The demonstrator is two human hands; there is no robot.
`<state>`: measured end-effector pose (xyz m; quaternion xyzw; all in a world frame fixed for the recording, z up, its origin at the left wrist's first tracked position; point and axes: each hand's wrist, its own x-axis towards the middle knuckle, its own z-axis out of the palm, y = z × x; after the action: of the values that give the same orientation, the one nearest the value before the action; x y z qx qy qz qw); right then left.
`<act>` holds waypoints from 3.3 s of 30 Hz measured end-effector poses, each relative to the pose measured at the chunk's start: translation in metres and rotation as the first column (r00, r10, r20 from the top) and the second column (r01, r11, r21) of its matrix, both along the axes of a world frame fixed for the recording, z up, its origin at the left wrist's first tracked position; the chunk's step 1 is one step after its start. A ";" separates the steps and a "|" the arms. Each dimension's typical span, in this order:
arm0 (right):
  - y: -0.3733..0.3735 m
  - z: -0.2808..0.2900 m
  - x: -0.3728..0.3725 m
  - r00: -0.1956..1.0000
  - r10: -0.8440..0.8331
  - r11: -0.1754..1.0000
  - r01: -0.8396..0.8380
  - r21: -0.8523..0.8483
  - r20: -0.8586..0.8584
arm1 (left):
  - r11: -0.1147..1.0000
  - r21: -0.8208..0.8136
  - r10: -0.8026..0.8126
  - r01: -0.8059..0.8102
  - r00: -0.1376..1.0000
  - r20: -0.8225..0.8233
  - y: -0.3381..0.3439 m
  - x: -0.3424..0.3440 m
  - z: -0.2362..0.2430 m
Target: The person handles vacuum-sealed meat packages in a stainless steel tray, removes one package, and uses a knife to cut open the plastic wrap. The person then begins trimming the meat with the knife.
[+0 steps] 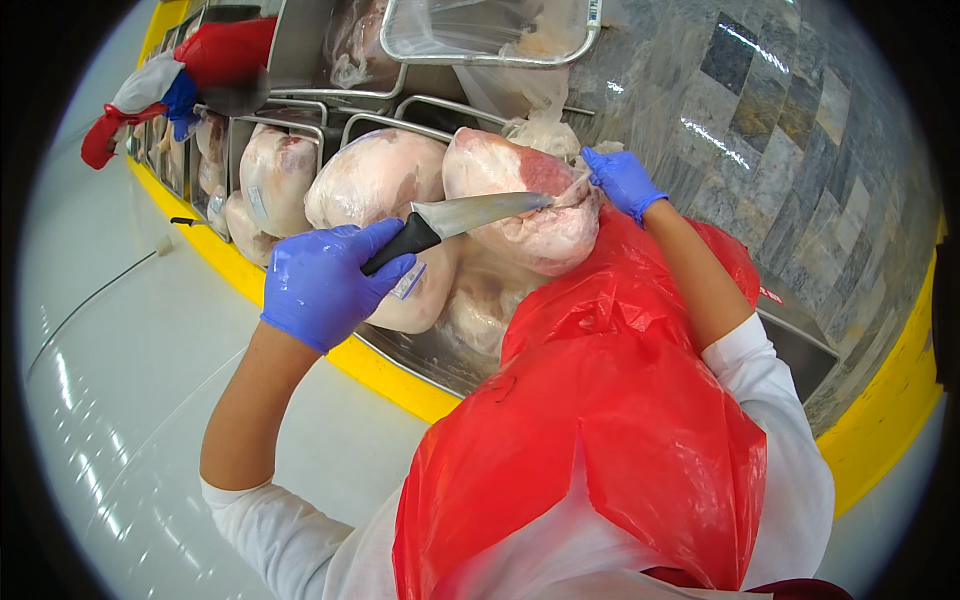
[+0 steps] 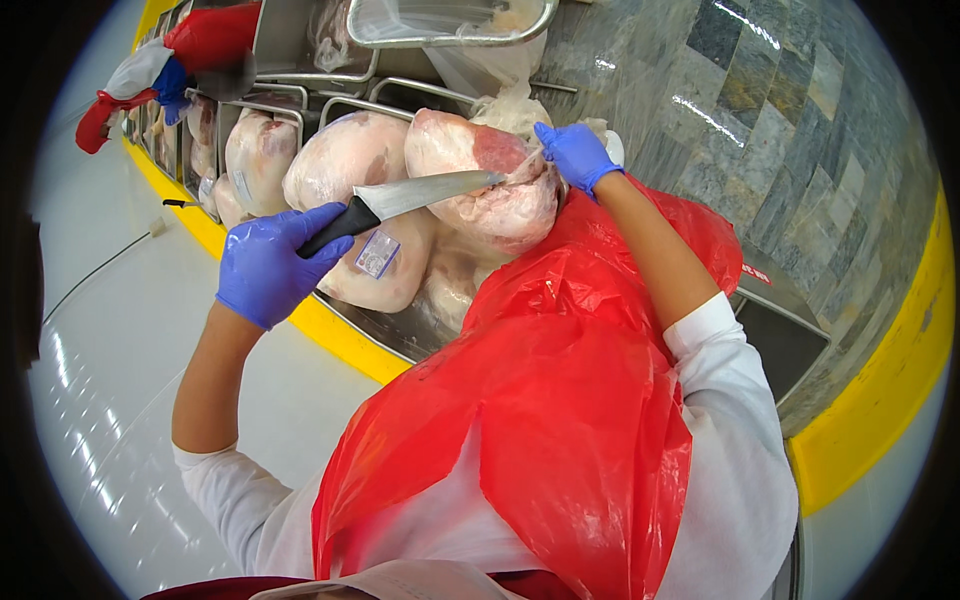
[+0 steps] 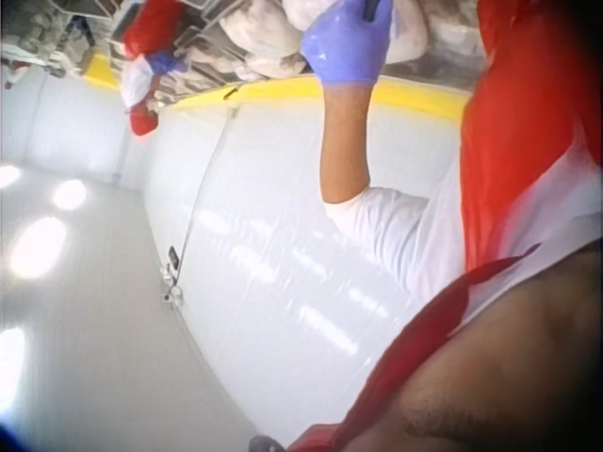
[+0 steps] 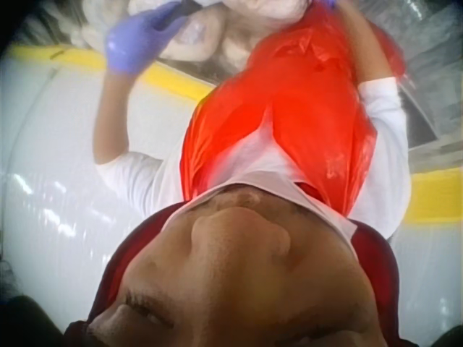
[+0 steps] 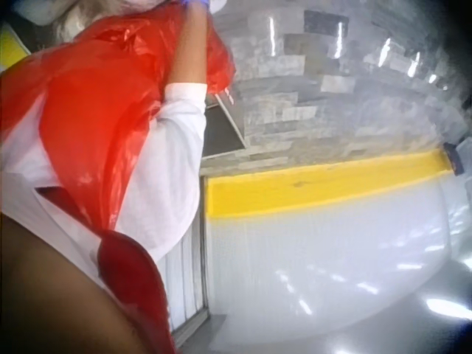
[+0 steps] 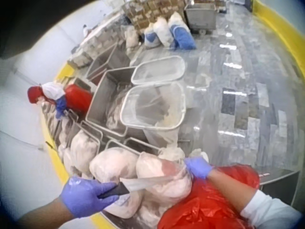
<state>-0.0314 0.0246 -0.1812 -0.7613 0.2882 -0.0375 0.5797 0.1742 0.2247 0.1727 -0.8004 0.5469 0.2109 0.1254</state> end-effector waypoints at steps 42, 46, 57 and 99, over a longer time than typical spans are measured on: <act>-0.034 0.074 -0.057 0.892 0.450 0.889 -0.451 -0.080 -0.032 | 0.727 0.506 0.594 -0.465 0.795 -0.123 -0.102 -0.108 -0.005; -0.036 0.063 -0.087 0.899 0.406 0.902 -0.423 -0.086 -0.164 | 0.823 0.401 0.481 -0.403 0.870 -0.112 -0.096 -0.140 -0.049; -0.046 0.057 -0.115 0.949 0.290 0.947 -0.265 0.181 -0.124 | 0.831 0.405 0.426 -0.381 0.904 -0.023 -0.052 -0.187 -0.076; -0.021 -0.018 -0.127 0.971 -0.079 0.893 0.169 0.417 -0.224 | 0.948 0.316 -0.076 0.049 0.994 0.075 -0.080 -0.124 -0.030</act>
<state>-0.1581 0.0034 -0.1991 -0.5932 0.3944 0.0677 0.6986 0.0501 0.1449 0.1424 -0.7610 0.5256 0.2563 0.2811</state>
